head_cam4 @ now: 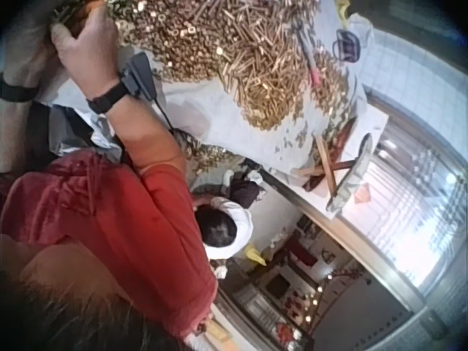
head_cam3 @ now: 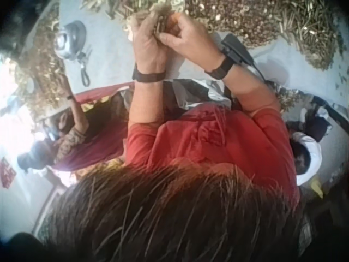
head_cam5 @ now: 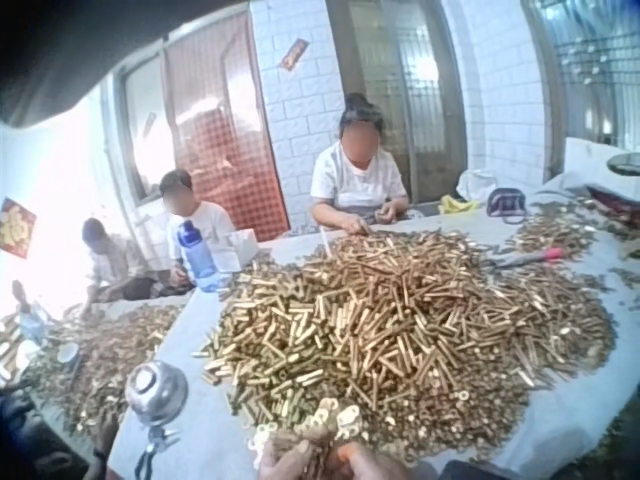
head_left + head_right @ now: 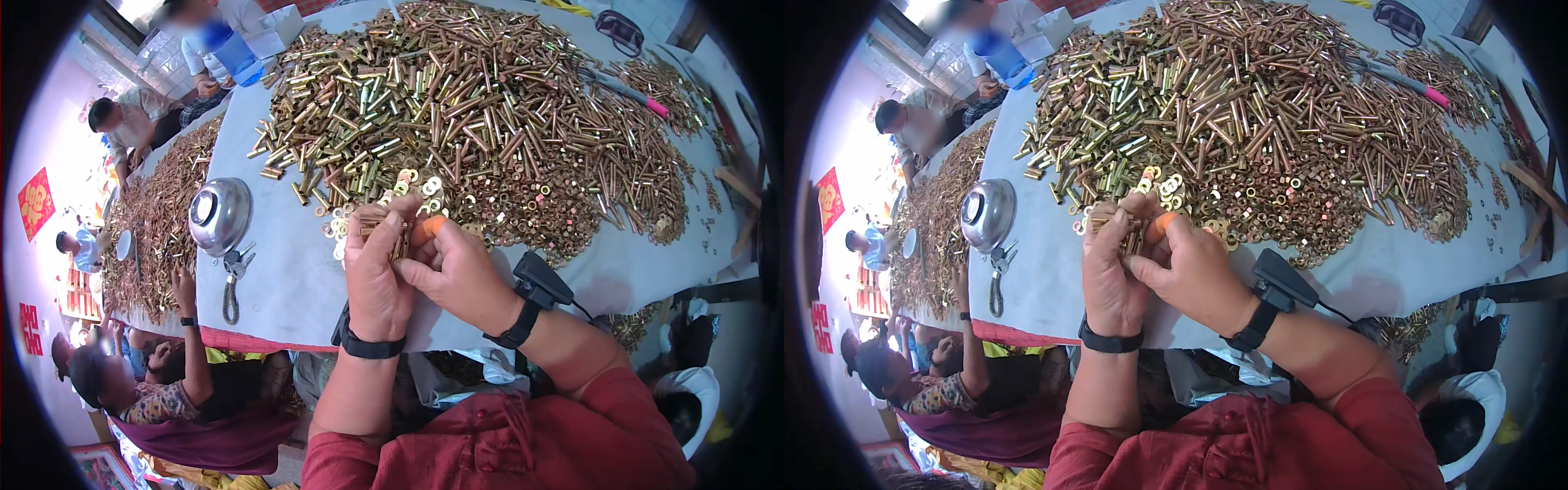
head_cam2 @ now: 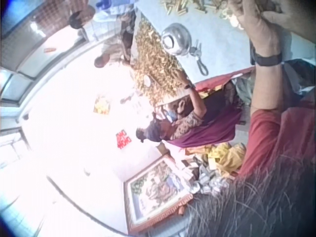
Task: The person picks up a bolt and slides a washer onto it by hand, then screws a nut onto the bolt. This process is repeated multiple times, with the person holding the finished assemblies in their other hand.
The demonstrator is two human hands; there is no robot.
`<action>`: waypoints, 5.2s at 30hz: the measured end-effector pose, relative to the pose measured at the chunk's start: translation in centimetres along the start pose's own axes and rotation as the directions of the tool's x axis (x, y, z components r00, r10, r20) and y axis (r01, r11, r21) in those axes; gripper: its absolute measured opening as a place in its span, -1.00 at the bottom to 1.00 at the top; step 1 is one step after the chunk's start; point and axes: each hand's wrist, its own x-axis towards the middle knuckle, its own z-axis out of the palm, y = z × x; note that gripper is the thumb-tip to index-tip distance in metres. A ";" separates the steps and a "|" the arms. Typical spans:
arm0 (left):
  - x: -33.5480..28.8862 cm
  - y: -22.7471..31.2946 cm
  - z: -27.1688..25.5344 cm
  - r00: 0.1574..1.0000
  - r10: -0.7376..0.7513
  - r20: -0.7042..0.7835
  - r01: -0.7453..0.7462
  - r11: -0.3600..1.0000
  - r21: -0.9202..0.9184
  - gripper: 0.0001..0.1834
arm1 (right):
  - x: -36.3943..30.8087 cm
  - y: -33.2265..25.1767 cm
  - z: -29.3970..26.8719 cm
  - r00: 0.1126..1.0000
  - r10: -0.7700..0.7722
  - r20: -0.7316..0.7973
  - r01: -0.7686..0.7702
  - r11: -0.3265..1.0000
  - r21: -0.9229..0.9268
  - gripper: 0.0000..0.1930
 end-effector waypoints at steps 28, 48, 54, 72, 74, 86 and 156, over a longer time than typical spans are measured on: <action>0.4 -0.5 -0.2 0.998 0.047 0.042 -0.049 0.998 0.038 -0.66 | 0.1 -0.8 -0.4 1.000 0.008 0.008 -0.009 0.982 0.189 -0.71; 0.2 0.3 -1.0 0.994 -0.094 0.056 0.105 0.969 -0.224 -0.80 | 0.5 -1.8 -1.9 0.996 -0.044 -0.083 0.052 0.994 0.094 -0.71; -0.2 0.1 0.2 0.969 -0.209 0.129 0.231 0.955 -0.184 -0.51 | 0.7 -3.8 -3.5 0.990 -0.136 -0.023 0.128 0.970 -0.205 -0.66; -2.1 1.2 0.1 0.922 -0.362 0.140 0.331 0.922 0.201 -0.66 | -0.1 -2.7 -4.8 0.817 -0.492 0.301 0.576 0.720 -0.387 -0.42; -2.0 0.9 0.5 0.921 -0.376 0.106 0.345 0.910 0.230 -0.62 | -0.3 -2.5 -4.8 0.829 -0.497 0.258 0.560 0.735 -0.382 -0.44; -2.7 0.0 1.5 0.917 -0.396 0.045 0.387 0.912 0.132 -0.65 | -0.6 -1.7 -5.3 0.836 -0.509 0.206 0.545 0.729 -0.414 -0.50; -0.7 2.4 -3.7 0.960 0.065 0.273 -0.268 0.502 0.822 -0.76 | -1.7 -2.5 -7.3 0.883 -0.323 0.342 0.470 0.637 -0.612 -0.88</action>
